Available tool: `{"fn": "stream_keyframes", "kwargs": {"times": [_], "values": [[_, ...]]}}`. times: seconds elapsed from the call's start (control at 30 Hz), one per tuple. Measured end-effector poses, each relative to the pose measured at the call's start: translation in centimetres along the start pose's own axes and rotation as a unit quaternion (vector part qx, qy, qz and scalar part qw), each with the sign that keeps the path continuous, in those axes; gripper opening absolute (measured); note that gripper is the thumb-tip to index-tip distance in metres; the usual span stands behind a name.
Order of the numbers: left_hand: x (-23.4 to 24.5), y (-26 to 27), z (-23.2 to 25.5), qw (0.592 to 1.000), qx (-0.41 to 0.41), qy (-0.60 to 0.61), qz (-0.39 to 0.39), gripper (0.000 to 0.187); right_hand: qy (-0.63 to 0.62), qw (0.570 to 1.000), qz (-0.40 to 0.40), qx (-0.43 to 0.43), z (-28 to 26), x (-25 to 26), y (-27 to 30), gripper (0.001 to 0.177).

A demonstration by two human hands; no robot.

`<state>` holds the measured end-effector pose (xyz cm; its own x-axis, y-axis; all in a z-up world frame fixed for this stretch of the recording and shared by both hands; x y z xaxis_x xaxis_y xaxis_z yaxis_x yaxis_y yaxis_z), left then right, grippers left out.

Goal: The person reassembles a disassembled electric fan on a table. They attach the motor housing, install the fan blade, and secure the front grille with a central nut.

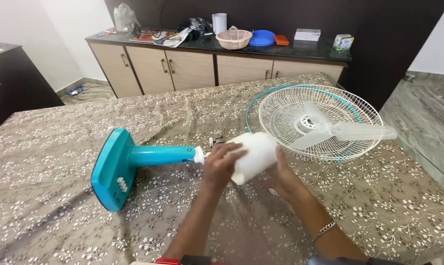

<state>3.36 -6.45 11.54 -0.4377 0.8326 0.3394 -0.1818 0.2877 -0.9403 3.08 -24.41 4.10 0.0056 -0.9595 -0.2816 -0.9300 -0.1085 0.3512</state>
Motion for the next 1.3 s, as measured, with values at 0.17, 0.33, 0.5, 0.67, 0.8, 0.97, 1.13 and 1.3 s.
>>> {"fn": "stream_keyframes", "kwargs": {"times": [0.17, 0.33, 0.5, 0.67, 0.8, 0.97, 1.13, 1.3], "values": [[-0.1, 0.0, 3.7, 0.992, -0.082, 0.078, -0.051, 0.024, -0.103, 0.993, -0.025, 0.049, -0.3, 1.8, -1.6, 0.073], [0.5, 3.2, 0.9, 0.985, 0.126, 0.100, 0.056, 0.027, -0.088, 0.990, 0.080, 0.072, -0.7, 6.1, -2.0, 0.076], [-0.3, 11.6, -5.6, 0.810, 0.510, 0.099, 0.272, 0.049, -0.099, 0.984, 0.130, 0.070, -0.7, 7.6, -1.7, 0.081], [-1.2, 17.9, -10.6, 0.652, 0.628, 0.153, 0.397, 0.068, -0.107, 0.981, 0.150, 0.067, -0.4, 7.3, -1.3, 0.089], [-4.0, 19.2, -13.3, 0.546, 0.654, 0.369, 0.373, 0.060, -0.061, 0.984, 0.165, 0.036, -0.6, 6.6, -0.4, 0.095], [-4.8, 17.2, -14.2, 0.474, 0.690, 0.423, 0.346, 0.065, -0.011, 0.987, 0.148, 0.055, -1.2, 5.4, 0.3, 0.090], [-5.1, 15.9, -14.2, 0.458, 0.732, 0.375, 0.337, 0.071, 0.008, 0.988, 0.152, 0.026, -0.4, 5.4, -0.3, 0.081], [-5.0, 16.0, -14.5, 0.480, 0.745, 0.307, 0.346, 0.065, -0.025, 0.989, 0.139, 0.042, 0.2, 5.2, -0.8, 0.077]]}}
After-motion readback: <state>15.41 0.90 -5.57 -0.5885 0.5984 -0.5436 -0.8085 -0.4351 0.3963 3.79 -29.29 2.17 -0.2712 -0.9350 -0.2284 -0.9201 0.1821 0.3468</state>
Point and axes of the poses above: each hand's wrist, its own y-axis away from the middle knuckle, its own x-axis out of the back of the hand, z = x × y, the point moved 7 cm from there along -y, towards the middle knuckle, and after that the axes turned 10 degrees about -x, right-handed, at the moved point
